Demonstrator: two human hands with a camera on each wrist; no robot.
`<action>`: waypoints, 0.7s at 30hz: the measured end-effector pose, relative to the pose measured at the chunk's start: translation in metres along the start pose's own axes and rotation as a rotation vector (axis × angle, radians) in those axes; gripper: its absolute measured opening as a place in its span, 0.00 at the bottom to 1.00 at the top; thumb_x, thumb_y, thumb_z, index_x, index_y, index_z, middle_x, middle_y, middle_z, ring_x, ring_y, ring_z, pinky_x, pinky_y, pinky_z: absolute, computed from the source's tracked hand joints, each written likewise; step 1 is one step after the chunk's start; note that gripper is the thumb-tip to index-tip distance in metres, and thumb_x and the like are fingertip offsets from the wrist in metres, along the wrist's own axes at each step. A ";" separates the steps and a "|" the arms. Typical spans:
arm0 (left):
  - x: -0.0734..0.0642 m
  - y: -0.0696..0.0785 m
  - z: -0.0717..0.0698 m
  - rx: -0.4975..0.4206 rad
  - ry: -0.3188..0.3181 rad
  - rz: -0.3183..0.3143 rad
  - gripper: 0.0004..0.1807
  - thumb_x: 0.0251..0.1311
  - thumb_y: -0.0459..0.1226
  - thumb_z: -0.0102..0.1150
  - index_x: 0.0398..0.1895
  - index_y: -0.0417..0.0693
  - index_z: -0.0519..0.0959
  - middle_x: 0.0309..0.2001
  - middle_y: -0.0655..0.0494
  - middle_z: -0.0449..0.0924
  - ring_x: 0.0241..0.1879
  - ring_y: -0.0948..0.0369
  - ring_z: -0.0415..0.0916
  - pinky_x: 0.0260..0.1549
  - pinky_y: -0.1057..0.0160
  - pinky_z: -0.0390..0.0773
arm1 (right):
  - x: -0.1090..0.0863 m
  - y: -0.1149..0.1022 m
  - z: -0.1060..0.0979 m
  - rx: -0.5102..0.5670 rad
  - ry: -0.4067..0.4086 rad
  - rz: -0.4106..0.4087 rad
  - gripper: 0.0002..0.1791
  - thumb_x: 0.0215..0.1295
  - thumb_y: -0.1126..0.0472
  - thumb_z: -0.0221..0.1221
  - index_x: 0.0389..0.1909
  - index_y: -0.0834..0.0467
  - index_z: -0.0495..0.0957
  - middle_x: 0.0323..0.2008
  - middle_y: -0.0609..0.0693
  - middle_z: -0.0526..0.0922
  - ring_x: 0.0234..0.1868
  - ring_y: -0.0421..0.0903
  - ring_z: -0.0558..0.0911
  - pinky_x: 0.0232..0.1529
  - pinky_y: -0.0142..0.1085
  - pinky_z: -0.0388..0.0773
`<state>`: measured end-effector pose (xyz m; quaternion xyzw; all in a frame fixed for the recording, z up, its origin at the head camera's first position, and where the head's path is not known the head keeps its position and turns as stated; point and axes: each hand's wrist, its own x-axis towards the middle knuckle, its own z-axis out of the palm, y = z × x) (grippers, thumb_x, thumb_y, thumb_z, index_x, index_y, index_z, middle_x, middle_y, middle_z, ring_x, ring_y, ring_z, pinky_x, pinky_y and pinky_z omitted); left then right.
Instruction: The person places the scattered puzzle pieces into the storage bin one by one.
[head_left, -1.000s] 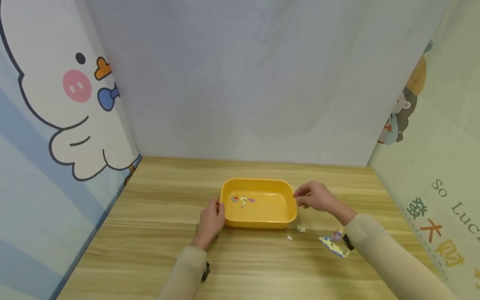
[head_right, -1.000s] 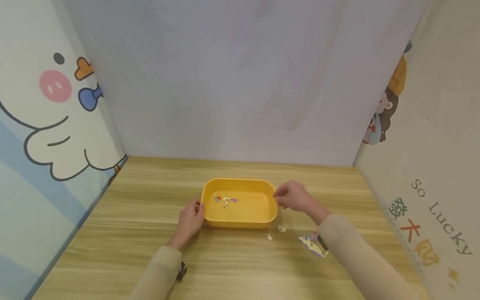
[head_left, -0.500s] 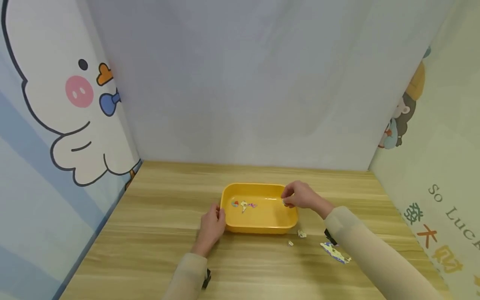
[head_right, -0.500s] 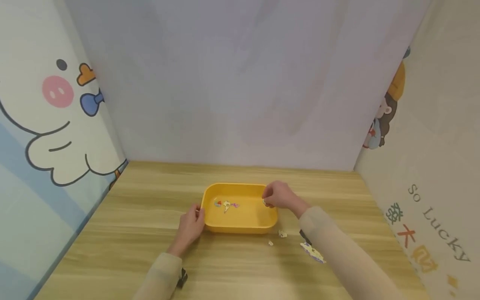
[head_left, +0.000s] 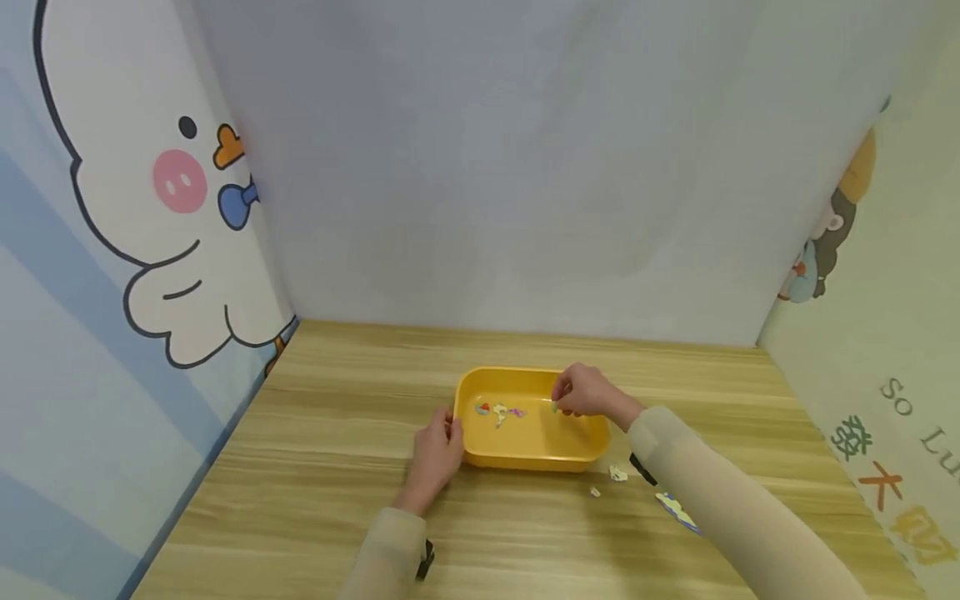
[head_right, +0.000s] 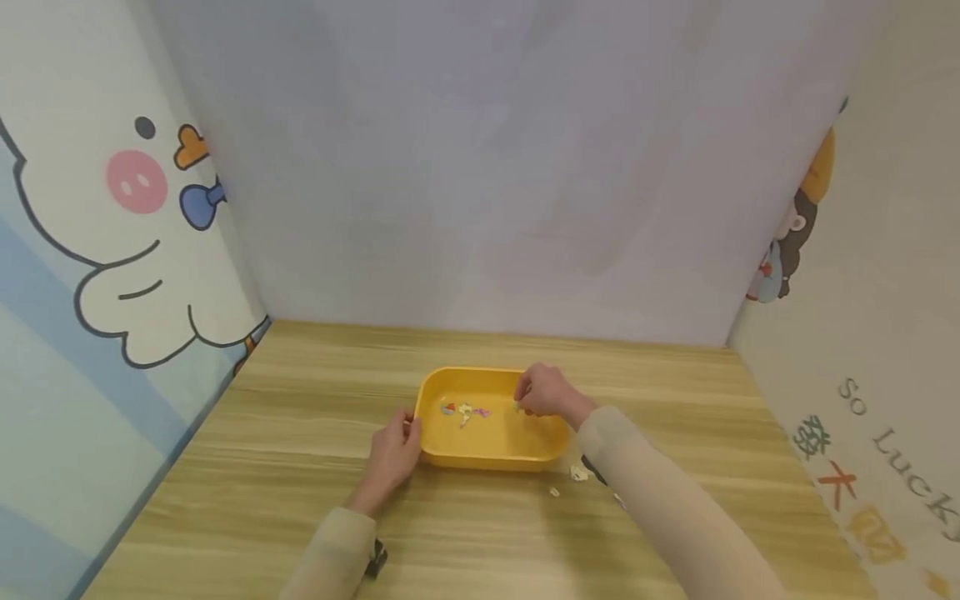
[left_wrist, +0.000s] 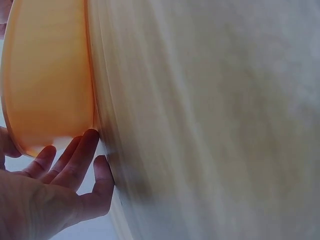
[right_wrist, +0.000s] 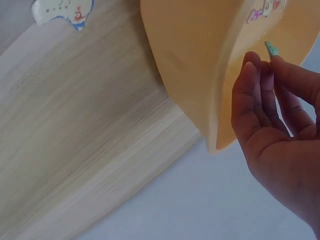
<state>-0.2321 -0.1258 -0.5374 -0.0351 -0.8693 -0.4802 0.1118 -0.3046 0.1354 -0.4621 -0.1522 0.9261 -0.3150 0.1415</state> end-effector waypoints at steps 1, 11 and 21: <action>0.000 0.000 0.000 0.000 0.001 0.004 0.04 0.68 0.34 0.47 0.35 0.41 0.69 0.20 0.56 0.70 0.18 0.63 0.68 0.16 0.65 0.71 | 0.002 0.000 0.001 -0.014 -0.002 0.001 0.02 0.59 0.71 0.61 0.32 0.66 0.81 0.27 0.55 0.83 0.29 0.56 0.82 0.26 0.39 0.79; -0.001 -0.002 -0.001 0.004 -0.013 0.012 0.04 0.68 0.34 0.47 0.35 0.42 0.69 0.20 0.57 0.69 0.18 0.63 0.67 0.16 0.65 0.70 | 0.016 -0.006 0.011 -0.170 -0.045 -0.027 0.04 0.55 0.73 0.61 0.29 0.64 0.82 0.25 0.52 0.82 0.25 0.48 0.81 0.28 0.37 0.78; -0.001 -0.003 -0.004 0.002 -0.019 0.006 0.04 0.69 0.35 0.47 0.36 0.42 0.70 0.20 0.57 0.69 0.19 0.63 0.67 0.16 0.65 0.70 | 0.027 -0.012 0.018 -0.255 -0.061 0.007 0.03 0.54 0.70 0.62 0.28 0.61 0.83 0.23 0.47 0.79 0.24 0.44 0.75 0.29 0.36 0.75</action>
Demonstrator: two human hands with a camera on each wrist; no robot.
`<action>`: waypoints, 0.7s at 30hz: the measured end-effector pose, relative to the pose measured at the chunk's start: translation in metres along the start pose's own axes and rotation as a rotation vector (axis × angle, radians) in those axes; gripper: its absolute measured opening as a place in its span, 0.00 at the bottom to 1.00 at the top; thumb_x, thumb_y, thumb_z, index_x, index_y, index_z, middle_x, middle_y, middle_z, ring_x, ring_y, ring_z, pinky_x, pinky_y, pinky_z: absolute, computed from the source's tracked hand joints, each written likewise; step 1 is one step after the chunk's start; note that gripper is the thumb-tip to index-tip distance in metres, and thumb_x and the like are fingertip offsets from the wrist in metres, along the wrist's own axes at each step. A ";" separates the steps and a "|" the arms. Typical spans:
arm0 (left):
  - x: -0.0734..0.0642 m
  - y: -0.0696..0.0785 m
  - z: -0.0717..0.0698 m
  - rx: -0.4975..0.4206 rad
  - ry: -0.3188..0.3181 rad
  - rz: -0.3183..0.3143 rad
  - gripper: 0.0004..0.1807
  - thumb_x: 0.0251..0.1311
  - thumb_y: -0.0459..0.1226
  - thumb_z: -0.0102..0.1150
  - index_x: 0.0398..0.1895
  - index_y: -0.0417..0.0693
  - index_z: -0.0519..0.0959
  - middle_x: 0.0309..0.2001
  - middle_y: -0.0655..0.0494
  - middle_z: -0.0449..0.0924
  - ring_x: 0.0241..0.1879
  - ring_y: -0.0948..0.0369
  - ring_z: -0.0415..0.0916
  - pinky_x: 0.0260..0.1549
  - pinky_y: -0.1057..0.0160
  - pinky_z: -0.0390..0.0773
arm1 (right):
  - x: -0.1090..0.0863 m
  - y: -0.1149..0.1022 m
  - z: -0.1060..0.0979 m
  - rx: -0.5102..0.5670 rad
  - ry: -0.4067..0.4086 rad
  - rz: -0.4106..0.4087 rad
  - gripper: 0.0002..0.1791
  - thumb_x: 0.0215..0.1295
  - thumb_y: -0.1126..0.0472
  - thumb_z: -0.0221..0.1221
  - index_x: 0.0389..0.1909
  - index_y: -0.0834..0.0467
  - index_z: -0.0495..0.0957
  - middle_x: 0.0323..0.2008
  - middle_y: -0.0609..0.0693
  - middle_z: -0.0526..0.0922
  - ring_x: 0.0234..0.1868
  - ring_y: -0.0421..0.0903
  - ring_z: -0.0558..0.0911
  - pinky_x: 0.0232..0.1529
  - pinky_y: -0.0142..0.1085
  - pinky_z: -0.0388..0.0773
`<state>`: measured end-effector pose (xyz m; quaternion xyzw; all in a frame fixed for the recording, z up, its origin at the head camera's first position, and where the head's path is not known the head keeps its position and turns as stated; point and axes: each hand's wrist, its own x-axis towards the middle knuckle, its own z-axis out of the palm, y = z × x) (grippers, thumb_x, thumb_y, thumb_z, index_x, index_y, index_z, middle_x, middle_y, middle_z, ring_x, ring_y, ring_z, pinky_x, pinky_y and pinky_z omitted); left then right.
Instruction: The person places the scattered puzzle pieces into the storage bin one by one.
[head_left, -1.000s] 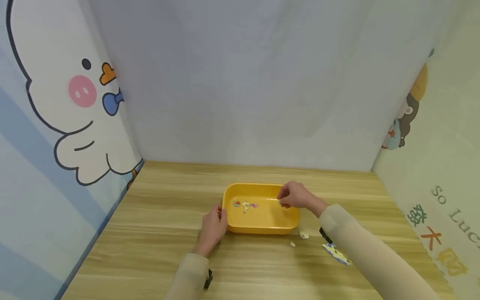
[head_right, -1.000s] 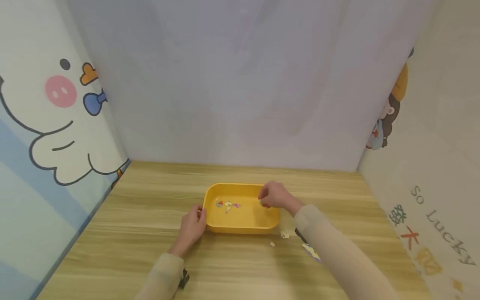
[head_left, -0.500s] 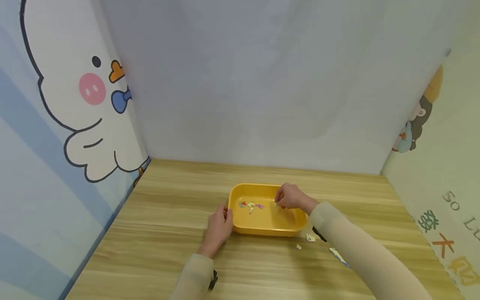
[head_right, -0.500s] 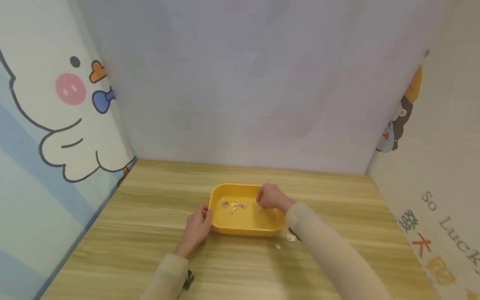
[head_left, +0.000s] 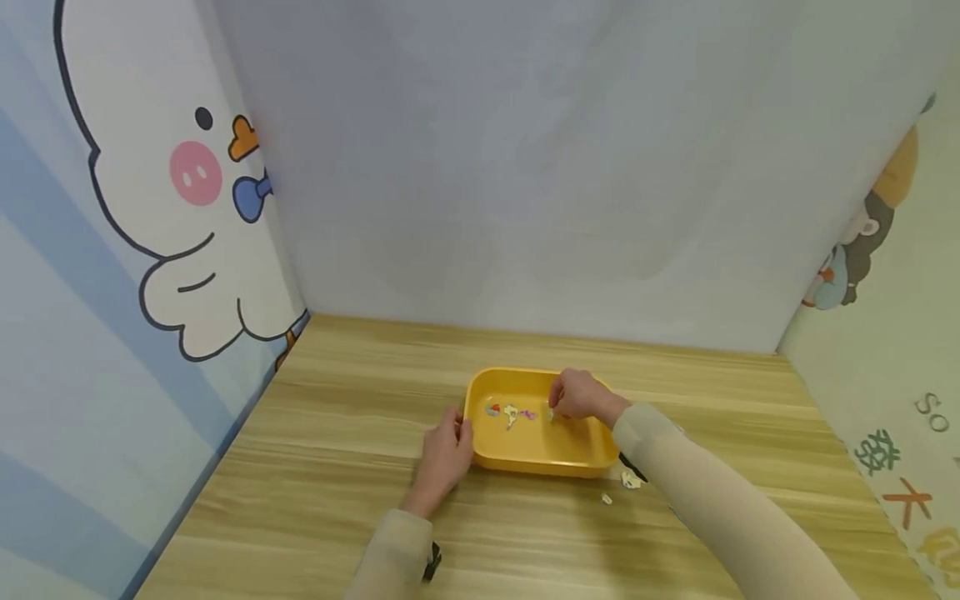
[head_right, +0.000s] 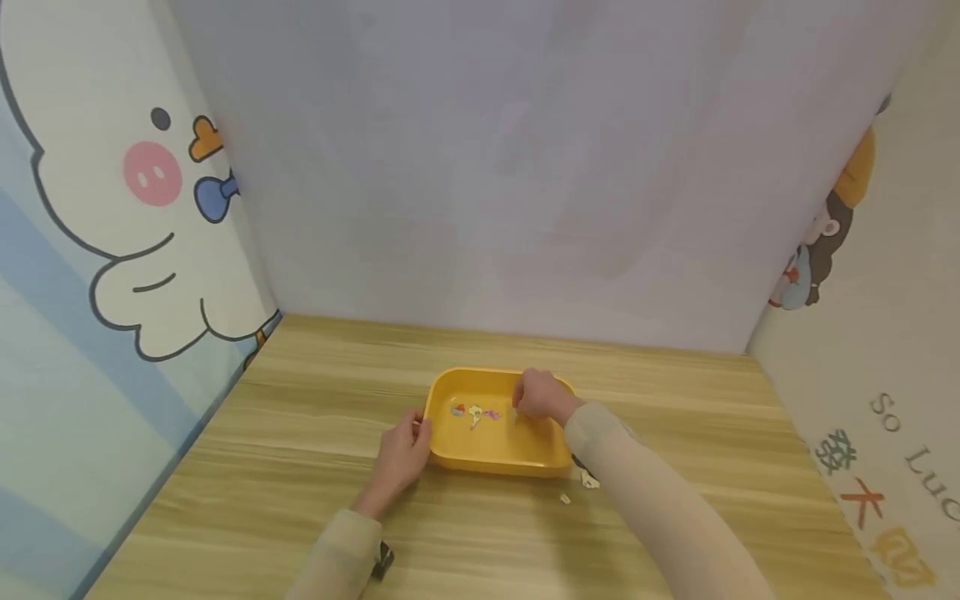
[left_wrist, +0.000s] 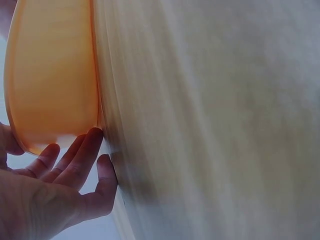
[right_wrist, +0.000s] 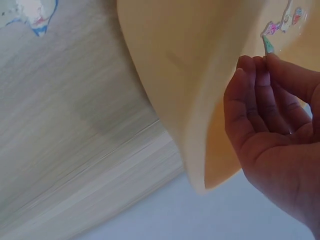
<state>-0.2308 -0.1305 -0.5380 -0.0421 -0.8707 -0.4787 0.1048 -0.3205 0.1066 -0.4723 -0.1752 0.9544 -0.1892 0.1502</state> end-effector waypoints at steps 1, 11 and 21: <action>0.000 0.000 0.000 -0.002 -0.001 -0.001 0.04 0.69 0.35 0.47 0.36 0.43 0.70 0.20 0.57 0.69 0.19 0.63 0.67 0.16 0.65 0.70 | 0.001 0.000 0.000 -0.007 0.001 0.001 0.03 0.54 0.71 0.63 0.28 0.60 0.83 0.23 0.47 0.79 0.24 0.44 0.75 0.29 0.35 0.74; 0.001 0.000 -0.002 0.006 -0.004 0.003 0.05 0.69 0.35 0.47 0.37 0.43 0.70 0.20 0.57 0.69 0.19 0.63 0.67 0.17 0.65 0.70 | 0.009 0.003 0.008 -0.042 0.009 0.008 0.03 0.52 0.69 0.64 0.24 0.59 0.82 0.21 0.47 0.78 0.21 0.44 0.74 0.23 0.33 0.72; 0.000 0.000 -0.003 0.006 -0.011 -0.013 0.05 0.69 0.35 0.47 0.36 0.42 0.70 0.20 0.57 0.69 0.19 0.63 0.67 0.17 0.66 0.70 | 0.016 0.004 0.013 -0.044 0.008 0.014 0.03 0.54 0.69 0.64 0.24 0.59 0.82 0.19 0.47 0.78 0.18 0.43 0.75 0.22 0.34 0.74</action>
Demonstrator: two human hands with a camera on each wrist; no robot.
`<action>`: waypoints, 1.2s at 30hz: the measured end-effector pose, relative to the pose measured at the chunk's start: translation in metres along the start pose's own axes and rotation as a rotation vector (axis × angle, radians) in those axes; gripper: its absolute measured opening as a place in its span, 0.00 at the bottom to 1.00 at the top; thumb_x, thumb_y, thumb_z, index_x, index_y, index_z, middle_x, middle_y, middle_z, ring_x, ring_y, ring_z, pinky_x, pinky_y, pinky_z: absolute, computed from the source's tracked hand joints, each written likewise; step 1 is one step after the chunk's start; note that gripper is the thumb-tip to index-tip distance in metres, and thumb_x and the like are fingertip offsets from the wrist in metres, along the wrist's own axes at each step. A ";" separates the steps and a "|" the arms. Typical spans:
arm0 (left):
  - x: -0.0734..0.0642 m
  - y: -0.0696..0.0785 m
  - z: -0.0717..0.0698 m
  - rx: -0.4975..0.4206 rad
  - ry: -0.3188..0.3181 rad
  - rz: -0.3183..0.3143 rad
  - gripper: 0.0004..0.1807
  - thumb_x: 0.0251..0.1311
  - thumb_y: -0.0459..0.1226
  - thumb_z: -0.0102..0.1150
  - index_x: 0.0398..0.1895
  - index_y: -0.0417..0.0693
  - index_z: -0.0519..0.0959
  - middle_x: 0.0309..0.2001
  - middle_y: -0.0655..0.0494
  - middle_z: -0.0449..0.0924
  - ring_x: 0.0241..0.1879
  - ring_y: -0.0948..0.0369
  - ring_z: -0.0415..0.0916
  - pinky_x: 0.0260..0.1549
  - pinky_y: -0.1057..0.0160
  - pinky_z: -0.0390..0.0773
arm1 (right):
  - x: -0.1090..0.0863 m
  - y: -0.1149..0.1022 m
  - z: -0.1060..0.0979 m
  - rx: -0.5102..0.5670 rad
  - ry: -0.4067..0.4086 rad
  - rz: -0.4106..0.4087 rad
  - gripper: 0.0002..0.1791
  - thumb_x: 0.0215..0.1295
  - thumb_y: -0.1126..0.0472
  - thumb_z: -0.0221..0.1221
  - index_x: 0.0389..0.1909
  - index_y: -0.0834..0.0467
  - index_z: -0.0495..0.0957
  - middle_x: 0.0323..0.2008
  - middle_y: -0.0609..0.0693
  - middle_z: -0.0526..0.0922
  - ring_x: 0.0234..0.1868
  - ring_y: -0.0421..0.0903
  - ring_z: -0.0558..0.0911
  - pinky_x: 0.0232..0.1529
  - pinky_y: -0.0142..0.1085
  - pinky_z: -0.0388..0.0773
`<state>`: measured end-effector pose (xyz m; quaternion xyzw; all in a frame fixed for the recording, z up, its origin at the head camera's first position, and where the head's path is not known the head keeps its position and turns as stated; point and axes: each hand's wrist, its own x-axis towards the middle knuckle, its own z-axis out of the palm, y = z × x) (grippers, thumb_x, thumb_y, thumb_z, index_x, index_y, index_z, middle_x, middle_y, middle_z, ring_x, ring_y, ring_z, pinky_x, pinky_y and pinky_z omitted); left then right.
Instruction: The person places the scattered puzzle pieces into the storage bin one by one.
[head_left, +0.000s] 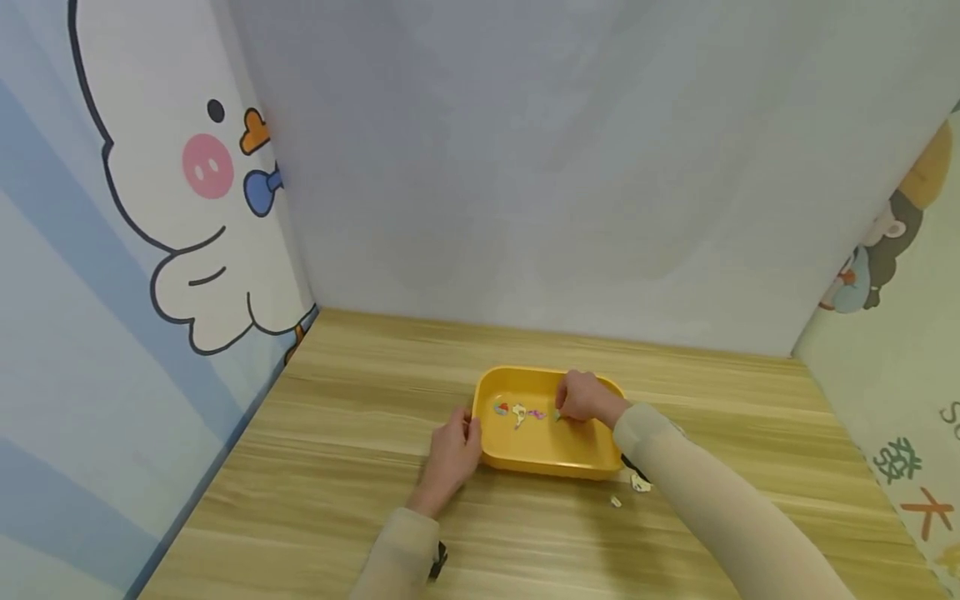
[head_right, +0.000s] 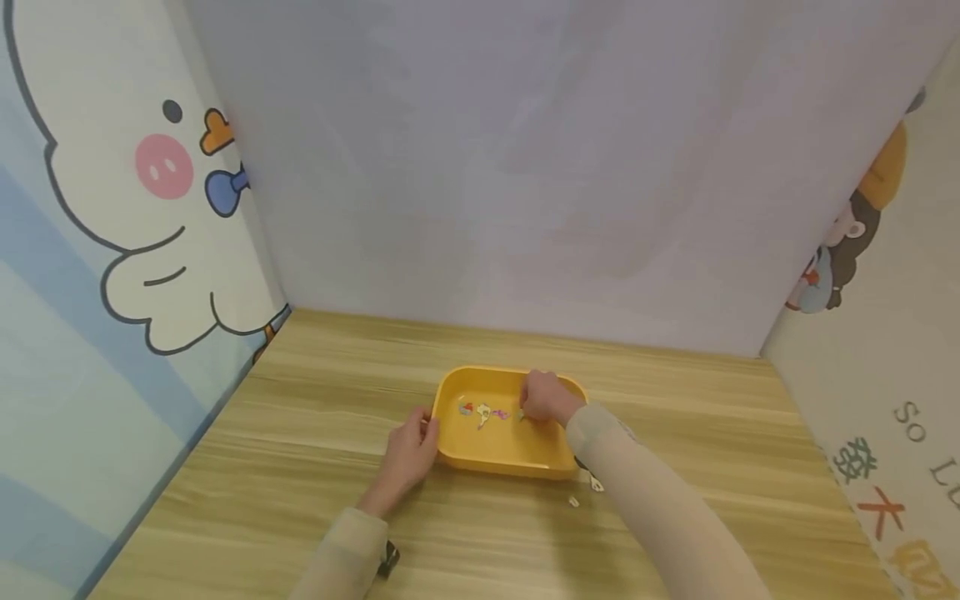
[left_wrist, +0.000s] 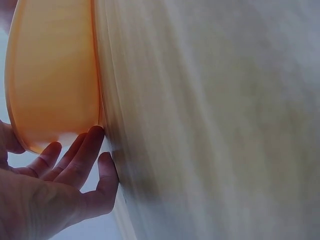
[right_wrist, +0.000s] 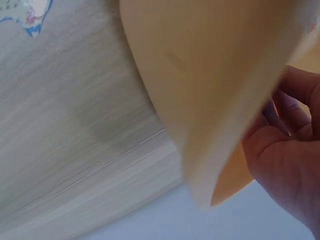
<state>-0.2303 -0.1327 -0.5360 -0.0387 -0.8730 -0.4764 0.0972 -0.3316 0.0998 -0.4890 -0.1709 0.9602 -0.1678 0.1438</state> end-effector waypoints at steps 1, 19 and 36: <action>0.000 0.000 0.000 0.002 0.000 0.000 0.05 0.69 0.35 0.47 0.36 0.42 0.70 0.20 0.57 0.69 0.19 0.63 0.67 0.17 0.66 0.70 | 0.000 0.001 0.001 -0.003 0.002 0.000 0.03 0.54 0.69 0.64 0.24 0.59 0.82 0.19 0.47 0.78 0.18 0.43 0.75 0.22 0.34 0.74; 0.001 0.002 0.000 -0.017 -0.001 0.015 0.05 0.69 0.34 0.47 0.36 0.41 0.70 0.19 0.58 0.70 0.17 0.64 0.68 0.16 0.66 0.71 | 0.007 0.003 0.005 -0.065 0.042 -0.032 0.04 0.49 0.68 0.63 0.20 0.57 0.82 0.17 0.45 0.76 0.20 0.43 0.73 0.22 0.33 0.72; 0.001 0.001 0.001 -0.009 -0.010 0.015 0.05 0.69 0.34 0.46 0.36 0.42 0.70 0.20 0.58 0.69 0.18 0.64 0.68 0.15 0.66 0.71 | 0.005 0.000 0.005 -0.084 0.065 -0.014 0.08 0.47 0.67 0.64 0.13 0.56 0.79 0.13 0.44 0.74 0.18 0.42 0.72 0.22 0.32 0.70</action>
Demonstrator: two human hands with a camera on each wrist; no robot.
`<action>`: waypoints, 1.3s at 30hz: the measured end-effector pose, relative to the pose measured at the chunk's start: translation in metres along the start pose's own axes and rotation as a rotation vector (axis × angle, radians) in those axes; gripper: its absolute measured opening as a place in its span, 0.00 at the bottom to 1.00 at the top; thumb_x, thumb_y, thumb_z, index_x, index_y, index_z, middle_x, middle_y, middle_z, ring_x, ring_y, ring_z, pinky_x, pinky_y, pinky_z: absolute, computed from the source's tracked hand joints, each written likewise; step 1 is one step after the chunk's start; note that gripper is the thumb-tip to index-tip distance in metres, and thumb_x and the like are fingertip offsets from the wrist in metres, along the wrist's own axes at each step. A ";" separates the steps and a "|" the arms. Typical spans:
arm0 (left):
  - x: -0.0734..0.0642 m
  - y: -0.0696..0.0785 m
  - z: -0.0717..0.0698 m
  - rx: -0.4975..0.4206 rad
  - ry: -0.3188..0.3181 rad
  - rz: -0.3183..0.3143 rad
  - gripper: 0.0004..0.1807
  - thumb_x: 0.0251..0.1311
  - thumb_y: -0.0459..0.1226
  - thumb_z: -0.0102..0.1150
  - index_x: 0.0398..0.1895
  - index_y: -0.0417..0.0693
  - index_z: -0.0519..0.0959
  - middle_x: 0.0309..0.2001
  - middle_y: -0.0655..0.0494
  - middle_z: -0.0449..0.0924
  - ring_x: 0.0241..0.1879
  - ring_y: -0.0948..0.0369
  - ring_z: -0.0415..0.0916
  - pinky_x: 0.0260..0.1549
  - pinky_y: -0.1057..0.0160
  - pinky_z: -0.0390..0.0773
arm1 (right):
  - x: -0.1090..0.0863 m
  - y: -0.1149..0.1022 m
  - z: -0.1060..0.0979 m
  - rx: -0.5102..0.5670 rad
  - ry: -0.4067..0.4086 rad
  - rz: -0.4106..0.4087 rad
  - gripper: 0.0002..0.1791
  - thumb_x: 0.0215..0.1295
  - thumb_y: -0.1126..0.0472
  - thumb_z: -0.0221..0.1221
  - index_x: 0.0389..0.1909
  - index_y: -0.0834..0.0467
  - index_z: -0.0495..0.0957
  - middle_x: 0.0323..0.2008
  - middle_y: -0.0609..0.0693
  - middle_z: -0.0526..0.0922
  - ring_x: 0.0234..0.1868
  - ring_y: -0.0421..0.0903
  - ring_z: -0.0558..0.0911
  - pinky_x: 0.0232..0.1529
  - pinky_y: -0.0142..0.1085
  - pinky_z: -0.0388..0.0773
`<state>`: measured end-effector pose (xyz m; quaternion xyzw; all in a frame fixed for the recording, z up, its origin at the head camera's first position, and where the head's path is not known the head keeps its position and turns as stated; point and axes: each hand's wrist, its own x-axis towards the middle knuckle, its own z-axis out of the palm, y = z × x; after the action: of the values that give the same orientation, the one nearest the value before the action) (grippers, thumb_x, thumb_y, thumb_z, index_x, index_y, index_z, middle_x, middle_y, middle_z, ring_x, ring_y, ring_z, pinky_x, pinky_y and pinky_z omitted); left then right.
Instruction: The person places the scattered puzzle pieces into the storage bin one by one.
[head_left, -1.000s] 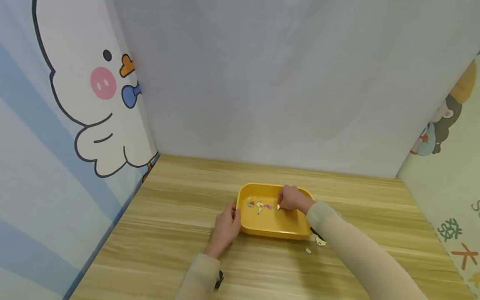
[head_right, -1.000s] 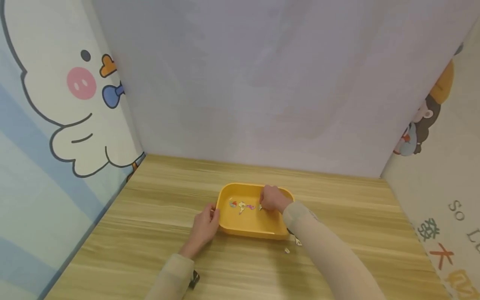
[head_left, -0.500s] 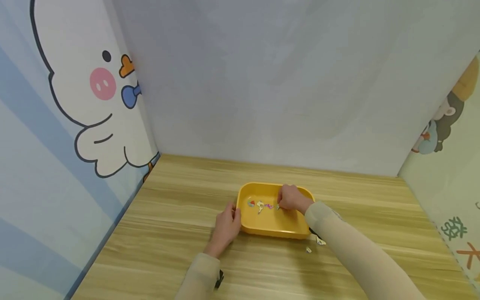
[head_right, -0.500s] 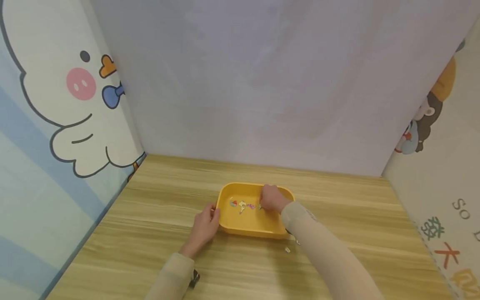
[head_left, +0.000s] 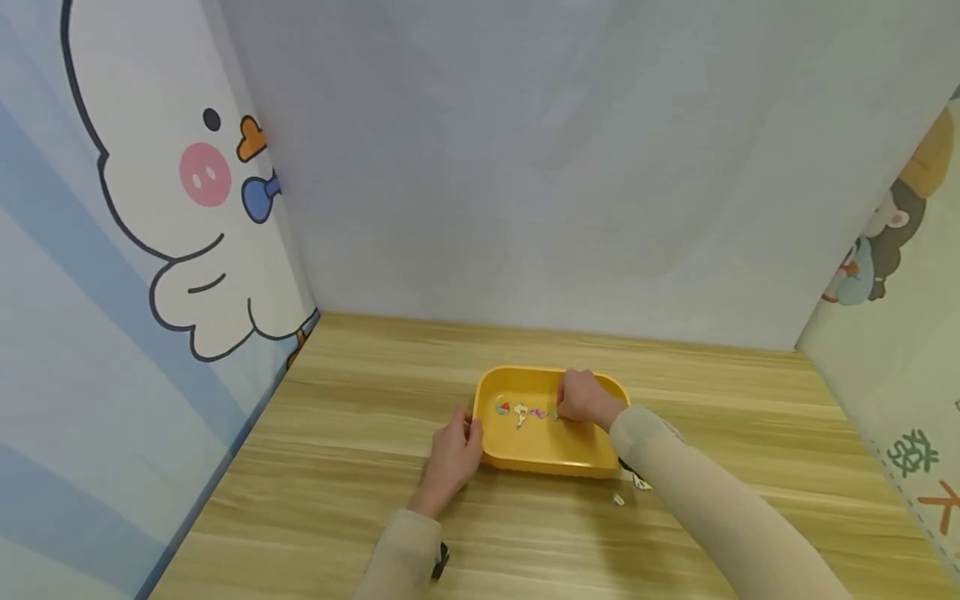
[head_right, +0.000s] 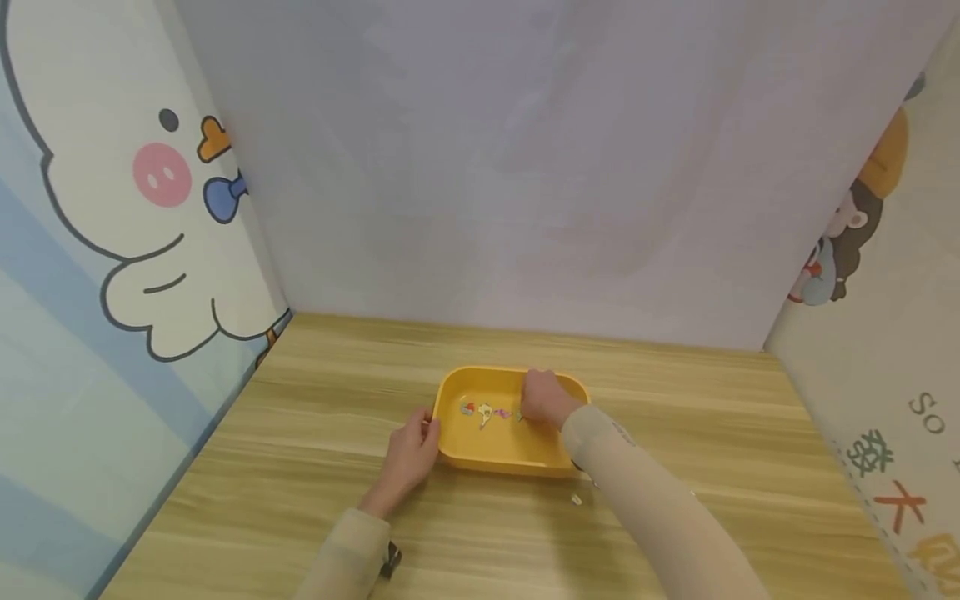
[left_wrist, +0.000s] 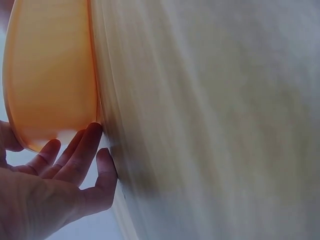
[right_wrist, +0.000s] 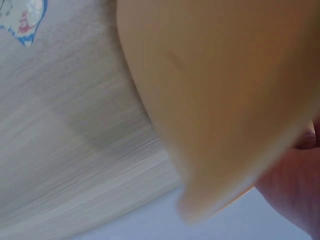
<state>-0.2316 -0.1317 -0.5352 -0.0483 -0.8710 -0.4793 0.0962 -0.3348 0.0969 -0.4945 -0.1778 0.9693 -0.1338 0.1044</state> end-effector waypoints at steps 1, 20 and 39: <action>-0.001 0.000 0.001 0.002 0.000 0.004 0.05 0.69 0.35 0.46 0.36 0.42 0.69 0.20 0.58 0.69 0.18 0.64 0.68 0.15 0.66 0.71 | -0.002 0.001 0.000 0.000 0.002 0.005 0.09 0.46 0.67 0.65 0.13 0.56 0.79 0.12 0.44 0.74 0.18 0.42 0.72 0.23 0.33 0.70; -0.007 0.000 0.020 -0.013 -0.031 -0.011 0.06 0.69 0.35 0.46 0.38 0.41 0.71 0.23 0.56 0.73 0.19 0.63 0.71 0.17 0.65 0.74 | -0.029 0.031 -0.009 0.028 0.048 -0.049 0.02 0.48 0.67 0.63 0.20 0.59 0.81 0.21 0.49 0.79 0.25 0.47 0.77 0.29 0.39 0.77; 0.001 -0.005 0.010 0.037 0.002 -0.047 0.07 0.69 0.37 0.47 0.39 0.42 0.72 0.25 0.54 0.74 0.23 0.60 0.71 0.23 0.63 0.73 | -0.091 0.024 -0.041 -0.045 0.176 -0.089 0.05 0.58 0.63 0.64 0.31 0.62 0.80 0.27 0.49 0.78 0.27 0.46 0.76 0.31 0.40 0.76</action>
<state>-0.2348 -0.1260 -0.5444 -0.0254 -0.8805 -0.4653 0.0866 -0.2697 0.1616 -0.4494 -0.2108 0.9686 -0.1314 0.0089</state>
